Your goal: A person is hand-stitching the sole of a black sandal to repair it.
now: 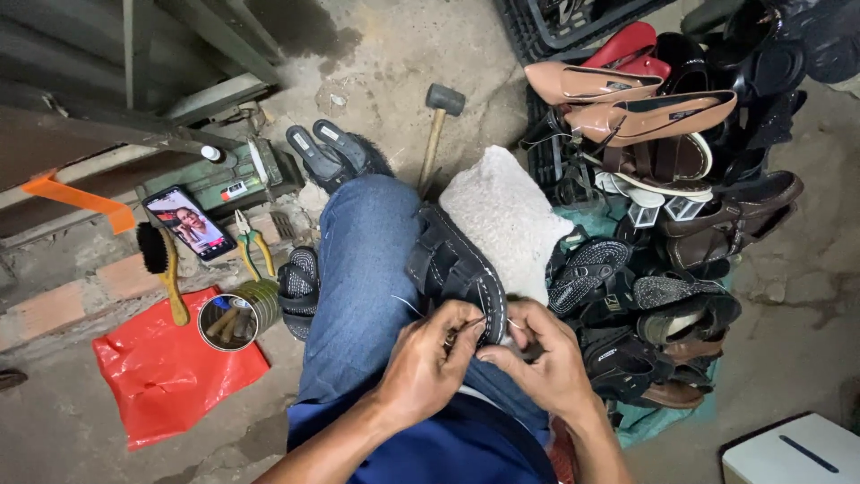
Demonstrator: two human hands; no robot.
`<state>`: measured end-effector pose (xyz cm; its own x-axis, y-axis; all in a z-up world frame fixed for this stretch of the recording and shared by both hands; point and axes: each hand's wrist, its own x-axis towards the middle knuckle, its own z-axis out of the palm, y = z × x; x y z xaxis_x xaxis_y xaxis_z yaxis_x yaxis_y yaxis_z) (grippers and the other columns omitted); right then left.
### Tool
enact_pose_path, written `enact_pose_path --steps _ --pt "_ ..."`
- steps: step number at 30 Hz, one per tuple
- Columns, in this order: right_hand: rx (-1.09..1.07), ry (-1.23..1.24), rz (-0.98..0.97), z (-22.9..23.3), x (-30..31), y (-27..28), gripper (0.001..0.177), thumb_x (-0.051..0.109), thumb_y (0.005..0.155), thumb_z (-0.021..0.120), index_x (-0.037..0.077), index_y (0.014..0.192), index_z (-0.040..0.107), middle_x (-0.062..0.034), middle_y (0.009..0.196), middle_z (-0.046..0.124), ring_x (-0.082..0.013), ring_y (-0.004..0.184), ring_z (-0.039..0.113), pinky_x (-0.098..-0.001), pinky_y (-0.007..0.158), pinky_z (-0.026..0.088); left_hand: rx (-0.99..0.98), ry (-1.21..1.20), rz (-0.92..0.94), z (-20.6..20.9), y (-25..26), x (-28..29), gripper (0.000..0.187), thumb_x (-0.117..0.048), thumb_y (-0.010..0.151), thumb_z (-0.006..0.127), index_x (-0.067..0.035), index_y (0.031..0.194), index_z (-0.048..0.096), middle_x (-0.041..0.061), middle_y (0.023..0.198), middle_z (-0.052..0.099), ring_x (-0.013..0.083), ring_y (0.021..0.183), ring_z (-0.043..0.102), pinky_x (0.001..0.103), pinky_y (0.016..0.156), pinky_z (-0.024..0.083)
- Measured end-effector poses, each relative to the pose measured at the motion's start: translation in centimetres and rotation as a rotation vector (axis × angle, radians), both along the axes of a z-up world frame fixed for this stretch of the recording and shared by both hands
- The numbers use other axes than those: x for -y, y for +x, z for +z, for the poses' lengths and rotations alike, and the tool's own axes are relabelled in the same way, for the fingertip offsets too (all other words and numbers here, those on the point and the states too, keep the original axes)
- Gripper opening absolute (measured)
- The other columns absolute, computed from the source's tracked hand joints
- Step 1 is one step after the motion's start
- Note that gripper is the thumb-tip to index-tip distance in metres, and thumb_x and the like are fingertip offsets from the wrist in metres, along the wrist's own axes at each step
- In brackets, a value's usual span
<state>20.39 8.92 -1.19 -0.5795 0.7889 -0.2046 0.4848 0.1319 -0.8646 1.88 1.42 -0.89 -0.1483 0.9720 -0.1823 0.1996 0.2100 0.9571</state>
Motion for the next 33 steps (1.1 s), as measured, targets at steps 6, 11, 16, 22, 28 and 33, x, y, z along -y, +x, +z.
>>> enact_pose_path --steps 6,11,16,22,28,33 --pt "-0.025 -0.016 -0.066 -0.5 0.5 0.8 0.032 0.031 0.086 0.078 0.009 0.105 0.065 0.0074 0.071 0.045 -0.0071 0.068 0.045 -0.0253 0.067 0.043 -0.058 0.047 -0.021 -0.8 0.8 -0.7 0.012 -0.02 0.102 0.055 -0.011 0.107 0.062 0.002 0.094 0.074 0.0268 0.083 0.073 0.041 0.073 0.055" --pt "0.057 0.027 -0.079 0.9 0.6 -0.2 0.021 0.031 0.098 0.055 0.012 0.089 0.056 0.0037 0.066 0.047 -0.0095 0.055 0.042 -0.0285 0.051 0.036 -0.04 0.035 -0.098 0.9 -1.0 -1.0 0.012 -0.019 0.102 0.056 -0.011 0.109 0.061 0.003 0.094 0.073 0.0257 0.082 0.073 0.041 0.073 0.055" --pt "0.186 0.134 -0.234 0.8 0.4 -0.3 0.023 0.026 0.099 0.049 0.012 0.08 0.05 0.0042 0.059 0.041 -0.0122 0.052 0.039 -0.0326 0.05 0.034 -0.358 -0.071 -0.085 3.7 -4.7 0.0 0.029 -0.018 0.098 0.062 -0.012 0.125 0.055 0.005 0.111 0.068 0.0267 0.096 0.072 0.041 0.081 0.055" --pt "0.213 0.137 -0.217 0.8 -0.3 -1.0 0.026 0.026 0.102 0.049 0.011 0.081 0.05 0.0035 0.057 0.043 -0.0125 0.049 0.04 -0.0323 0.048 0.036 -0.522 0.151 -0.149 5.3 -4.7 0.9 0.041 -0.021 0.1 0.066 -0.019 0.14 0.061 0.001 0.116 0.067 0.0165 0.079 0.074 0.034 0.065 0.061" --pt "0.223 0.097 -0.203 0.6 -0.3 -0.7 0.027 0.029 0.102 0.048 0.011 0.082 0.049 0.0019 0.062 0.048 -0.0148 0.054 0.044 -0.034 0.052 0.038 -0.753 0.057 -0.246 3.2 -2.4 -0.1 0.05 -0.02 0.09 0.064 -0.025 0.14 0.063 0.002 0.118 0.064 0.0259 0.07 0.074 0.047 0.044 0.059" --pt "0.187 0.12 -0.175 1.0 -0.5 -0.8 0.025 0.026 0.103 0.047 0.011 0.084 0.051 0.0016 0.064 0.049 -0.0146 0.054 0.045 -0.033 0.052 0.04 -0.882 0.087 -0.227 3.8 -1.3 -0.6 0.053 -0.022 0.088 0.064 -0.021 0.141 0.062 0.006 0.111 0.065 0.0283 0.043 0.064 0.044 0.037 0.053"
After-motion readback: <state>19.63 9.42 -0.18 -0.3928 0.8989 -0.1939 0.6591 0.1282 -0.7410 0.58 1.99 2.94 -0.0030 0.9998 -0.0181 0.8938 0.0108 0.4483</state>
